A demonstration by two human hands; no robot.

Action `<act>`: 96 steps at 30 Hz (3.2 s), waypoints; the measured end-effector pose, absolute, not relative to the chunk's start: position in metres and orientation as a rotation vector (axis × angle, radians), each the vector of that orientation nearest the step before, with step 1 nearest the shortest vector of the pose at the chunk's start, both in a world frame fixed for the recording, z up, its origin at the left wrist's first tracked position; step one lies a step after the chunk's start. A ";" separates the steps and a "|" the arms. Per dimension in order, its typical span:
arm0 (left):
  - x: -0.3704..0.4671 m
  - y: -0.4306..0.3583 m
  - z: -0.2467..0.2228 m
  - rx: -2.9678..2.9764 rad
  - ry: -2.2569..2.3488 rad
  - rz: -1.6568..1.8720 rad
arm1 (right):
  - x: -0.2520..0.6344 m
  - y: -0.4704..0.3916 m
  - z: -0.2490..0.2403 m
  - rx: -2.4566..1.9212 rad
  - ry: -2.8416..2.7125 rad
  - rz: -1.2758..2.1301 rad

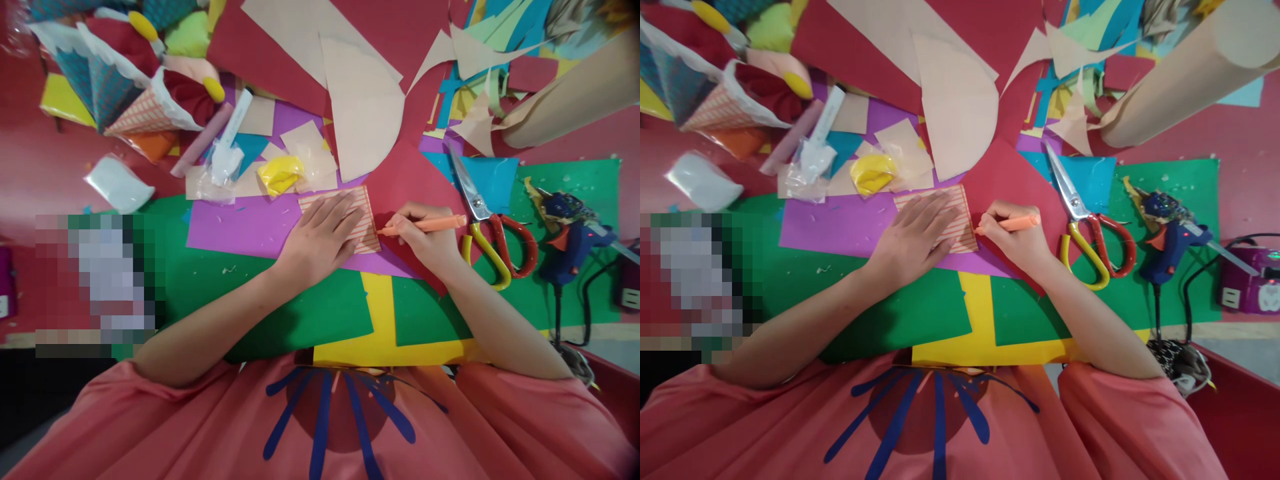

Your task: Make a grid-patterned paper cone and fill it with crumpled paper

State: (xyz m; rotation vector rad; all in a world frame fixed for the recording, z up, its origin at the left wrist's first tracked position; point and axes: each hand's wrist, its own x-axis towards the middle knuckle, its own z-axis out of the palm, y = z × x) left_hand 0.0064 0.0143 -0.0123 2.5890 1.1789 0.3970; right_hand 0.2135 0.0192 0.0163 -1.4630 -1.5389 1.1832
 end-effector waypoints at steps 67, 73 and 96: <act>0.012 0.001 -0.010 2.751 0.961 0.450 | 0.204 0.038 0.008 -1.504 -1.626 0.984; 0.011 0.002 -0.010 2.779 0.947 0.503 | 0.205 0.040 0.007 -1.437 -1.621 1.076; 0.010 0.004 -0.010 2.751 1.066 0.424 | 0.208 0.038 0.004 -1.369 -1.512 1.077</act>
